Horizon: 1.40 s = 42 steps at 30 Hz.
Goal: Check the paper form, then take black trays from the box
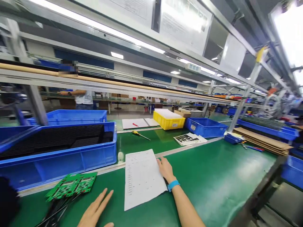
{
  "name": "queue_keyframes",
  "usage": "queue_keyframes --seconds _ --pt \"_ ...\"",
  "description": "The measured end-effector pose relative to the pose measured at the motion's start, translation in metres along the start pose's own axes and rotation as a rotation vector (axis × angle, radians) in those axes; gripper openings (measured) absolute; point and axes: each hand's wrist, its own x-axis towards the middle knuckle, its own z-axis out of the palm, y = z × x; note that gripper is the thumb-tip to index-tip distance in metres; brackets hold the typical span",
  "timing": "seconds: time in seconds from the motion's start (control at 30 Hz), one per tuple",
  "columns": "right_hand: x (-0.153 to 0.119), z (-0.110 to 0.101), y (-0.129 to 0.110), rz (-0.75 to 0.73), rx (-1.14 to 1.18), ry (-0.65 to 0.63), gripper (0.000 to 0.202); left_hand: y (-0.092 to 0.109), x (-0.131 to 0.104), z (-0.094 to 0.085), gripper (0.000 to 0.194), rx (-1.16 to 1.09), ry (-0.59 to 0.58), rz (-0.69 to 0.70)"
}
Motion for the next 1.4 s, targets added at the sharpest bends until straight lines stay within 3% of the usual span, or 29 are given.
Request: queue_keyframes --seconds 0.13,0.23,0.33,0.43,0.7,0.77,0.83,0.97,1.07,1.13,1.23,1.33,1.4 --pt "-0.018 0.003 -0.027 -0.048 -0.093 0.011 0.049 0.035 0.002 -0.024 0.076 0.076 -0.279 -0.091" --pt "-0.047 0.022 -0.054 -0.107 -0.151 -0.075 0.060 0.052 0.006 -0.040 0.084 0.062 -0.389 -0.196" --pt "-0.073 0.045 -0.066 -0.138 -0.213 -0.286 0.071 0.059 0.006 -0.046 0.088 0.046 -0.414 -0.211" --pt "-0.081 0.055 -0.068 -0.136 -0.271 -0.446 0.073 0.061 0.004 -0.045 0.085 0.045 -0.432 -0.201" --pt "-0.071 0.049 -0.059 -0.157 -0.249 -0.500 0.076 0.060 0.002 -0.044 0.079 0.022 -0.422 -0.182" --pt "-0.067 0.054 -0.053 -0.169 -0.235 -0.470 0.077 0.060 0.002 -0.043 0.079 -0.001 -0.422 -0.201" --pt "-0.062 0.059 -0.046 -0.209 -0.168 -0.338 0.079 0.059 0.001 -0.042 0.076 -0.019 -0.378 -0.226" --pt "-0.060 0.058 -0.038 -0.389 0.005 -0.066 0.063 0.050 0.000 -0.041 0.060 0.085 -0.164 -0.217" --pt "-0.071 0.058 -0.041 -0.525 0.041 -0.072 0.056 0.041 0.003 -0.048 0.047 0.255 -0.031 -0.167" --pt "-0.079 0.064 -0.044 -0.599 0.028 -0.067 0.056 0.037 0.006 -0.058 0.039 0.357 0.031 -0.207" --pt "-0.082 0.079 -0.045 -0.616 -0.048 -0.045 0.063 0.031 0.009 -0.079 0.039 0.513 0.094 -0.424" --pt "-0.073 0.090 -0.044 -0.540 -0.086 0.018 0.073 0.020 0.009 -0.097 0.068 0.606 0.102 -0.713" --pt "-0.066 0.093 -0.044 -0.511 -0.042 0.067 0.074 0.013 0.007 -0.105 0.085 0.536 0.045 -0.835"
